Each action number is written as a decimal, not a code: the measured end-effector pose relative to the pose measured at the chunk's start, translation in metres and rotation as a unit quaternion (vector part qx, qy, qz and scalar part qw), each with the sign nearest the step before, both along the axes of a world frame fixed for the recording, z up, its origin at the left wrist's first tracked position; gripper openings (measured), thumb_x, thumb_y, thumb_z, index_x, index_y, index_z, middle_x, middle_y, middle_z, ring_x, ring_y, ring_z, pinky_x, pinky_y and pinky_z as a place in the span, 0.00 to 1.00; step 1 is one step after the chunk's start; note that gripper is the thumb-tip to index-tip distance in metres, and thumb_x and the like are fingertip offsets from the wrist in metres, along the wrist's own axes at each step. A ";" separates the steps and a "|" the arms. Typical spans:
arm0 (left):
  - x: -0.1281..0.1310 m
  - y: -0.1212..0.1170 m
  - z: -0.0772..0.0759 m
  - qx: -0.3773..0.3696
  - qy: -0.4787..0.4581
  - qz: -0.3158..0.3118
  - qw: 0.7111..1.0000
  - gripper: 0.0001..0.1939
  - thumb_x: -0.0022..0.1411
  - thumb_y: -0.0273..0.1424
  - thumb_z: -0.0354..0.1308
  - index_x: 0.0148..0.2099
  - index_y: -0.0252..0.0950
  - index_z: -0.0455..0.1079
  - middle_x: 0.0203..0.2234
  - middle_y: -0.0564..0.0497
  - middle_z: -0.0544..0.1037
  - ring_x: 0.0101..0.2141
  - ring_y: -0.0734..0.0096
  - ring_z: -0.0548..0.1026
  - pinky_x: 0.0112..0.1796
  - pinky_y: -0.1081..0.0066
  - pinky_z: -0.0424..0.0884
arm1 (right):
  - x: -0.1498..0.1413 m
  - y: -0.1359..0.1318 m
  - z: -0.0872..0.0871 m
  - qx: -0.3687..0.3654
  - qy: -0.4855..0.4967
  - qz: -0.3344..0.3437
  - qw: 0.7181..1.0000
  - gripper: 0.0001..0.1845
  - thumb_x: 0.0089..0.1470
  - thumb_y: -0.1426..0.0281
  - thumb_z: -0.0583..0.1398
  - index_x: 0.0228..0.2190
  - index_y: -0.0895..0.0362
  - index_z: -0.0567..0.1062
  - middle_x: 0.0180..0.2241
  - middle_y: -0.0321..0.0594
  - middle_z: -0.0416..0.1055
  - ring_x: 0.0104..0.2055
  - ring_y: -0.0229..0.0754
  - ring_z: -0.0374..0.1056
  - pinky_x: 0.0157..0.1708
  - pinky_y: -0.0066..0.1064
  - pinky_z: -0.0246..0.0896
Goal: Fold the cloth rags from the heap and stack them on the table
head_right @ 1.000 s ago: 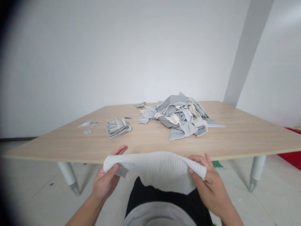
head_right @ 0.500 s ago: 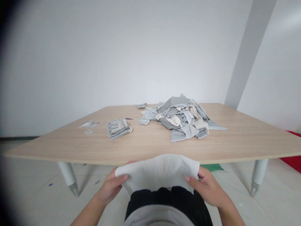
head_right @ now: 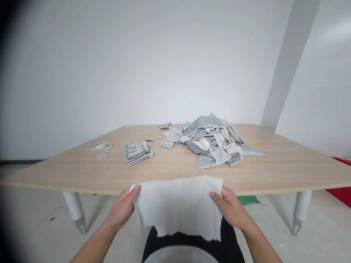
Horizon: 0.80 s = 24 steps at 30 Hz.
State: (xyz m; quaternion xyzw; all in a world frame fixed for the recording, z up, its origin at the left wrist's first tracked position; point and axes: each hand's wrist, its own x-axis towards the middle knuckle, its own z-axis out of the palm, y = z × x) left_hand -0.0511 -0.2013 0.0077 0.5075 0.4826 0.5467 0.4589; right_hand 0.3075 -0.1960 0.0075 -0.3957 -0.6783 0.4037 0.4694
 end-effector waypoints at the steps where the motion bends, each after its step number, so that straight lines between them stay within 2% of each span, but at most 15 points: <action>1: 0.000 0.006 0.006 0.005 0.003 0.017 1.000 0.22 0.54 0.46 0.61 0.39 0.32 0.77 0.33 0.43 0.81 0.36 0.55 0.77 0.33 0.67 0.71 | -0.001 0.009 0.003 0.007 0.003 -0.002 1.000 0.21 0.54 0.58 0.59 0.45 0.58 0.77 0.38 0.42 0.77 0.39 0.48 0.71 0.44 0.42 0.66; 4: 0.001 0.035 0.027 0.015 -0.002 0.030 0.999 0.24 0.48 0.43 0.67 0.41 0.29 0.75 0.30 0.44 0.80 0.32 0.59 0.77 0.32 0.68 0.71 | -0.006 0.047 0.012 0.026 0.017 -0.016 0.999 0.23 0.53 0.59 0.59 0.46 0.59 0.75 0.38 0.43 0.77 0.38 0.48 0.71 0.41 0.40 0.66; 8: 0.008 0.099 0.051 0.039 -0.032 0.026 0.998 0.22 0.45 0.39 0.68 0.39 0.28 0.74 0.28 0.44 0.80 0.30 0.61 0.77 0.33 0.67 0.72 | -0.016 0.116 0.019 0.050 -0.006 -0.055 0.997 0.21 0.53 0.63 0.57 0.45 0.61 0.74 0.39 0.44 0.76 0.39 0.46 0.71 0.38 0.35 0.66; 11: 0.019 0.153 0.055 0.022 0.050 0.088 0.995 0.18 0.48 0.36 0.65 0.38 0.28 0.73 0.25 0.43 0.79 0.30 0.61 0.77 0.33 0.66 0.73 | -0.027 0.169 0.017 0.022 -0.078 -0.099 0.992 0.19 0.54 0.66 0.54 0.43 0.63 0.74 0.35 0.44 0.76 0.33 0.44 0.71 0.33 0.33 0.65; 14: 0.028 0.194 0.041 0.001 0.105 0.119 0.987 0.13 0.51 0.31 0.61 0.38 0.26 0.73 0.27 0.40 0.79 0.32 0.59 0.78 0.34 0.66 0.72 | -0.037 0.208 0.009 0.026 -0.116 -0.144 0.982 0.19 0.51 0.70 0.54 0.43 0.64 0.73 0.37 0.46 0.76 0.37 0.45 0.71 0.38 0.35 0.64; 17: 0.025 0.214 0.016 -0.021 0.165 0.154 0.974 0.12 0.51 0.28 0.58 0.38 0.26 0.73 0.34 0.35 0.79 0.40 0.54 0.77 0.40 0.63 0.71 | -0.043 0.226 -0.006 0.040 -0.163 -0.188 0.968 0.21 0.48 0.71 0.57 0.45 0.65 0.72 0.45 0.50 0.73 0.47 0.48 0.67 0.49 0.38 0.58; 21: 0.006 0.211 -0.011 -0.007 0.275 0.199 0.941 0.18 0.51 0.28 0.57 0.45 0.28 0.70 0.48 0.34 0.74 0.54 0.50 0.67 0.54 0.56 0.61 | -0.047 0.217 -0.034 0.060 -0.232 -0.189 0.952 0.23 0.49 0.71 0.58 0.48 0.64 0.70 0.53 0.54 0.67 0.55 0.49 0.61 0.57 0.39 0.49; 24: -0.003 0.193 -0.020 0.045 0.348 0.150 0.924 0.19 0.53 0.28 0.55 0.48 0.29 0.70 0.52 0.37 0.71 0.57 0.55 0.64 0.58 0.59 0.55 | -0.047 0.196 -0.053 0.068 -0.279 -0.165 0.944 0.23 0.49 0.69 0.59 0.47 0.65 0.71 0.53 0.55 0.66 0.57 0.50 0.59 0.59 0.37 0.46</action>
